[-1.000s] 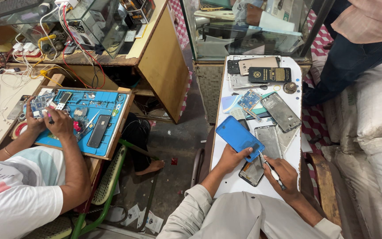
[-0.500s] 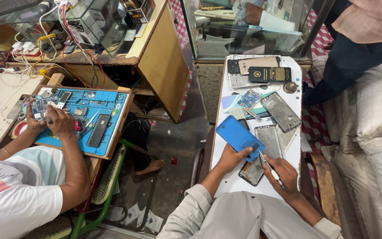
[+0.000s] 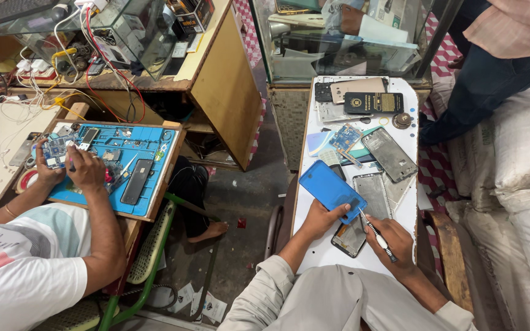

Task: The person sits at a workbench and uses a handheld prying tool to work along the edge of a smartphone with a blue case, repeatedly running the tool around the phone's seam while holding the phone steady with the other hand. Disassembled phone parts and other phones lie on the bench around them.

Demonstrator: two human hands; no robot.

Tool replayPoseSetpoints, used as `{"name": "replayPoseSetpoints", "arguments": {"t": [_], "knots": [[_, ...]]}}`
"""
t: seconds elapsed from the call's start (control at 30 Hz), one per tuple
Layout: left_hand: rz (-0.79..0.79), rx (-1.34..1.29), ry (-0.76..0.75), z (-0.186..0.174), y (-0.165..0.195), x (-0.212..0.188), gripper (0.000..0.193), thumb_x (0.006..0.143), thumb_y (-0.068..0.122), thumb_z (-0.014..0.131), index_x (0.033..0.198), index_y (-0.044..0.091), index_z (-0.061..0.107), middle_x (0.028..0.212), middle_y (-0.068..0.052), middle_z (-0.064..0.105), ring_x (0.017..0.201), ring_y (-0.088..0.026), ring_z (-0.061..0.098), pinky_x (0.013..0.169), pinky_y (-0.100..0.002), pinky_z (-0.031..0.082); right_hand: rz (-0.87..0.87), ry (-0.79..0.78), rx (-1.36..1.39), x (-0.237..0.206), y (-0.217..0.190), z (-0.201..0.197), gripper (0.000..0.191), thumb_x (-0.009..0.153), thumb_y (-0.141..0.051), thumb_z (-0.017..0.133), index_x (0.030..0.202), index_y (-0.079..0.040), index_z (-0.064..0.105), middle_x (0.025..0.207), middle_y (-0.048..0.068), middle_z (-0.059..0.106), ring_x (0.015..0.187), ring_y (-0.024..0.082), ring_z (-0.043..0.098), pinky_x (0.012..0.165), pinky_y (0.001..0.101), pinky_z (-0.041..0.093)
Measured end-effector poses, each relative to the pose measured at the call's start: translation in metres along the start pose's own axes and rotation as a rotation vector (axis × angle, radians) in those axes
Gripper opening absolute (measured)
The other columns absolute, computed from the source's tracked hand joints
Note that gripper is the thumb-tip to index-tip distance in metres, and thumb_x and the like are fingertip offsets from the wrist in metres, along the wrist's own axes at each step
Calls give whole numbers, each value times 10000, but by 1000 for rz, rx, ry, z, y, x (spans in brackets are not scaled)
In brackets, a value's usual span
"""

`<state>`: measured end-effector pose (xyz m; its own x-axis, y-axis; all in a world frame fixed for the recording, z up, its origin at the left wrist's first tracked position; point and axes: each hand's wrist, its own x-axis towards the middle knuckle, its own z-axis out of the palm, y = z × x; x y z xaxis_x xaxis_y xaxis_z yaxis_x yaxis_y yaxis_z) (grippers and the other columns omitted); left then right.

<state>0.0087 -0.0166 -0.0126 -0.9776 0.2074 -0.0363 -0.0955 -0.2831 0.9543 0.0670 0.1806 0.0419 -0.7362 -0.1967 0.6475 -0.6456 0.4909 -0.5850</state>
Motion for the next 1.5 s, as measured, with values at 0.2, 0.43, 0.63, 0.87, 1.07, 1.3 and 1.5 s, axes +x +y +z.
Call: {"name": "replayPoseSetpoints", "arguments": {"t": [0.2, 0.43, 0.63, 0.87, 1.07, 1.3, 1.5], "knots": [[-14, 6, 3, 0, 0, 0, 210, 942, 139, 750, 1053, -24, 678, 933, -80, 732, 804, -132, 694, 720, -280, 577, -16, 4, -3, 0, 1, 0, 309, 831, 22, 745, 1134, 47, 688, 818, 125, 699, 688, 219, 657, 626, 337, 509], [1, 11, -2, 0, 0, 0, 203, 947, 136, 750, 1043, -26, 675, 917, -81, 726, 791, -135, 689, 712, -283, 574, -5, -1, -3, 0, 1, 0, 309, 831, 24, 746, 1134, 48, 690, 811, 129, 697, 679, 226, 654, 625, 345, 507], [-27, 12, 16, 1, 1, 1, 204, 940, 131, 742, 1061, -16, 667, 940, -77, 728, 816, -132, 699, 724, -284, 581, -9, 1, -2, 0, 2, 1, 295, 840, 15, 743, 1127, 51, 690, 826, 125, 705, 704, 220, 674, 639, 336, 520], [-14, 28, 4, 1, 1, 0, 226, 941, 129, 742, 1090, -21, 661, 973, -75, 729, 860, -129, 700, 762, -279, 581, 23, 34, -32, -1, 3, 0, 261, 852, 1, 744, 1105, 38, 694, 884, 142, 718, 754, 230, 687, 667, 335, 535], [1, -13, -14, 1, -1, 1, 217, 950, 128, 746, 1090, -19, 668, 969, -72, 728, 845, -128, 692, 750, -282, 577, -25, -14, -15, -4, 6, 1, 298, 820, 5, 755, 1110, 20, 691, 850, 130, 705, 714, 251, 664, 640, 360, 518], [5, -22, -20, 1, -1, 1, 197, 957, 128, 751, 1062, -22, 679, 940, -69, 730, 815, -126, 691, 730, -278, 579, -99, -78, -8, -5, 10, 1, 329, 783, -12, 780, 1097, 20, 690, 806, 124, 679, 689, 264, 647, 622, 380, 506], [-4, 14, -15, 1, -1, 0, 203, 948, 124, 748, 1076, -19, 684, 957, -68, 733, 833, -126, 696, 744, -277, 582, -38, 11, -37, -3, 5, 1, 296, 822, 7, 752, 1111, 17, 689, 844, 132, 698, 712, 253, 663, 639, 364, 520]]}}
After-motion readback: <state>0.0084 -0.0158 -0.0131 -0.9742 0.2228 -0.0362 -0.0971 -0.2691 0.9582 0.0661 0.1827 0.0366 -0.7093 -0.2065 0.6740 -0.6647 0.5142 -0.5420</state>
